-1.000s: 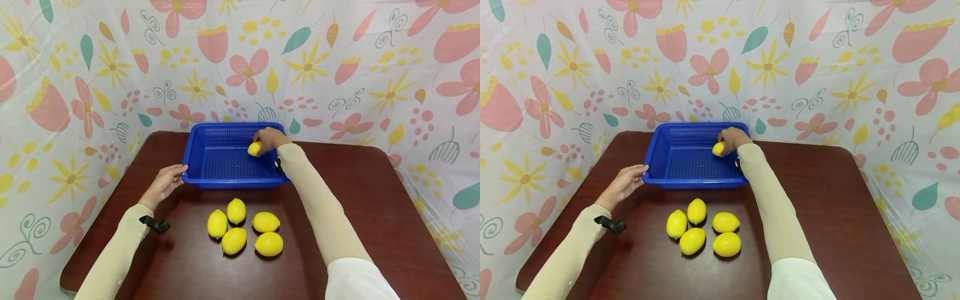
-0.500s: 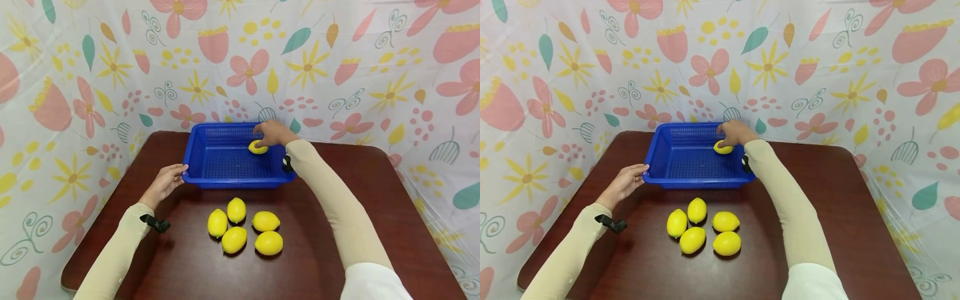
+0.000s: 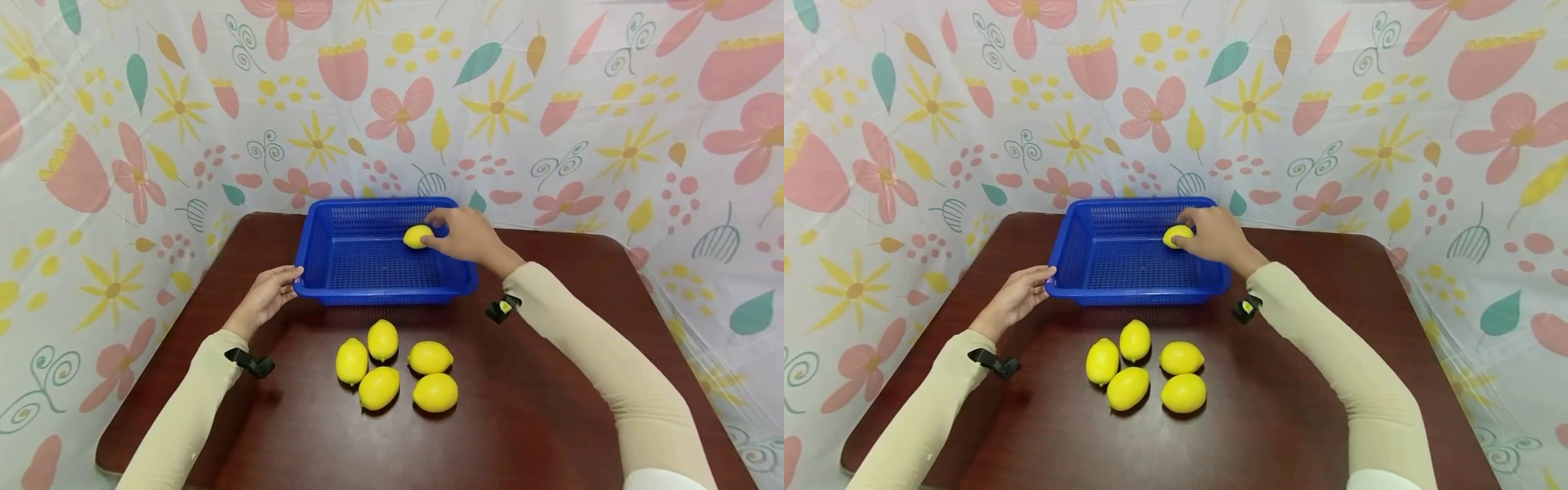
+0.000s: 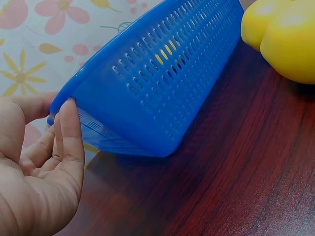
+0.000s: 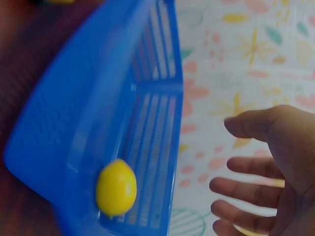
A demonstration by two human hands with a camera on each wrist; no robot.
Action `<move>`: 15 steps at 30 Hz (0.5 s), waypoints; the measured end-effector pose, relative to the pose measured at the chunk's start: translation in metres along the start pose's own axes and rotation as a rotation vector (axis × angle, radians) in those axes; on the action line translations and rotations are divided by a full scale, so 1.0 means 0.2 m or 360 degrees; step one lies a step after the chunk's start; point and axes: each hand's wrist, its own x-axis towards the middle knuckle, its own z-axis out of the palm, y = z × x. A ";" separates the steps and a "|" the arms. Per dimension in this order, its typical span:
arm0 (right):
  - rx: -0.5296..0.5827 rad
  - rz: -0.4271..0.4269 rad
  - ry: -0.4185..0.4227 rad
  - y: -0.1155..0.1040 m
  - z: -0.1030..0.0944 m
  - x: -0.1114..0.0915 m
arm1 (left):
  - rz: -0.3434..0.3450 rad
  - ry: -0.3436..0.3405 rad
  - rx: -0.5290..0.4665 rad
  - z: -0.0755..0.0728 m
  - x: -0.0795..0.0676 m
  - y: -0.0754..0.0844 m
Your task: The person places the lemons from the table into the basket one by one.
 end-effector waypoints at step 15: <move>0.0238 0.0054 0.0103 -0.07 0.12 -0.56 | -0.0017 0.0010 -0.0020 0.00 0.00 -0.01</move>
